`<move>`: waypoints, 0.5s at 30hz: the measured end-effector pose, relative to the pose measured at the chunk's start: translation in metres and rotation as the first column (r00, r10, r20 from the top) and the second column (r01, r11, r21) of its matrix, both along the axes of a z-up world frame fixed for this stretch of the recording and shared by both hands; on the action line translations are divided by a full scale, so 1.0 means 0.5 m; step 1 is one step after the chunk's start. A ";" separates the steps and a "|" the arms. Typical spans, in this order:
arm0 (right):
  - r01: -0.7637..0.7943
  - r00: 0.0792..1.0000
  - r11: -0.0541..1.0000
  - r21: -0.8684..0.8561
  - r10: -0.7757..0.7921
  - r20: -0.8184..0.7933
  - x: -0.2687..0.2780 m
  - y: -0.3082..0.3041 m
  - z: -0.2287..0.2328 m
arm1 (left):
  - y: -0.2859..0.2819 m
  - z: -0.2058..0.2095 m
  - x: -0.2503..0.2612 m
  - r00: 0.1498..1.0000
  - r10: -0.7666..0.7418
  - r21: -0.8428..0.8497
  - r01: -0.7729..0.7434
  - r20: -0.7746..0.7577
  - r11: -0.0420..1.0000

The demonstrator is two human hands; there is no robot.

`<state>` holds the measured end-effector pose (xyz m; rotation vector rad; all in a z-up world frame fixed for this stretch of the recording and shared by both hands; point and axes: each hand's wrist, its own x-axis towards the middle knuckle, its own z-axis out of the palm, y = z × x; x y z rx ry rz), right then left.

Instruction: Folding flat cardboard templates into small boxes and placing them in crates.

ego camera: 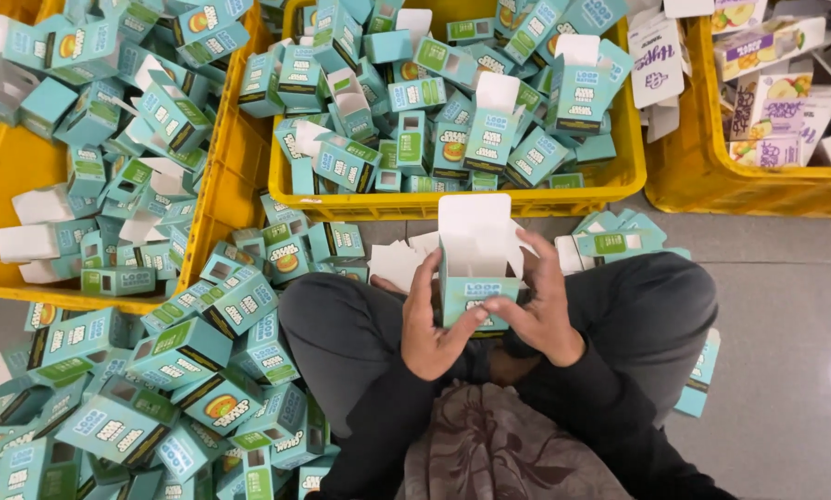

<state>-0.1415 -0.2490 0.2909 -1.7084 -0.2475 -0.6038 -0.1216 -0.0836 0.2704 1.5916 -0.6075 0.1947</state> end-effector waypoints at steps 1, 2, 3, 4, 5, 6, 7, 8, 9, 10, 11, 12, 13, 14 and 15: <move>0.005 1.000 1.000 0.003 -0.005 -0.003 -0.003 -0.009 -0.006 | 0.002 0.015 0.000 1.000 -0.005 0.003 0.005 -0.003 1.000; -0.001 1.000 1.000 0.019 0.001 0.023 -0.008 -0.016 -0.013 | 0.006 0.030 -0.002 0.999 -0.039 -0.016 0.039 -0.001 0.999; -0.008 0.999 0.999 0.035 0.006 0.049 -0.012 -0.023 -0.020 | 0.010 0.045 -0.003 0.997 -0.073 -0.035 0.073 0.002 0.997; -0.007 0.999 0.999 0.037 0.006 0.047 -0.012 -0.023 -0.011 | 0.011 0.047 -0.002 0.997 -0.074 -0.034 0.073 0.000 0.997; -0.031 1.000 0.999 0.041 0.031 0.004 -0.012 -0.023 -0.003 | 0.012 0.049 -0.001 0.993 -0.116 -0.040 0.116 -0.018 0.992; -0.055 0.998 0.997 0.046 0.057 -0.040 -0.011 -0.023 0.006 | 0.013 0.051 0.001 0.987 -0.159 -0.047 0.157 -0.037 0.986; -0.055 0.997 0.997 0.048 0.057 -0.042 -0.010 -0.024 -0.002 | 0.012 0.043 0.004 0.986 -0.159 -0.046 0.157 -0.039 0.986; -0.081 0.992 0.993 0.085 0.088 -0.091 -0.007 -0.026 -0.010 | 0.010 0.036 0.010 0.973 -0.208 -0.105 0.197 -0.105 0.975; -0.104 0.983 0.987 0.123 0.121 -0.138 -0.004 -0.027 -0.016 | 0.009 0.030 0.014 0.952 -0.258 -0.165 0.231 -0.167 0.959; -0.107 0.984 0.987 0.121 0.123 -0.133 -0.001 -0.028 -0.026 | 0.010 0.017 0.016 0.953 -0.257 -0.166 0.230 -0.161 0.959; -0.113 0.978 0.983 0.143 0.135 -0.159 0.001 -0.029 -0.034 | 0.012 0.004 0.018 0.935 -0.273 -0.170 0.238 -0.224 0.956; -0.117 0.972 0.979 0.164 0.147 -0.185 0.006 -0.031 -0.042 | 0.013 -0.009 0.023 0.913 -0.289 -0.175 0.247 -0.286 0.953; -0.119 0.973 0.980 0.162 0.148 -0.179 0.008 -0.031 -0.045 | 0.012 -0.024 0.019 0.916 -0.289 -0.176 0.247 -0.280 0.953; -0.105 0.977 0.986 0.133 0.127 -0.172 0.010 -0.032 -0.048 | 0.011 -0.039 0.015 0.883 -0.313 -0.205 0.254 -0.350 0.945; -0.090 0.981 0.990 0.105 0.106 -0.163 0.013 -0.032 -0.051 | 0.009 -0.054 0.012 0.844 -0.337 -0.234 0.259 -0.417 0.937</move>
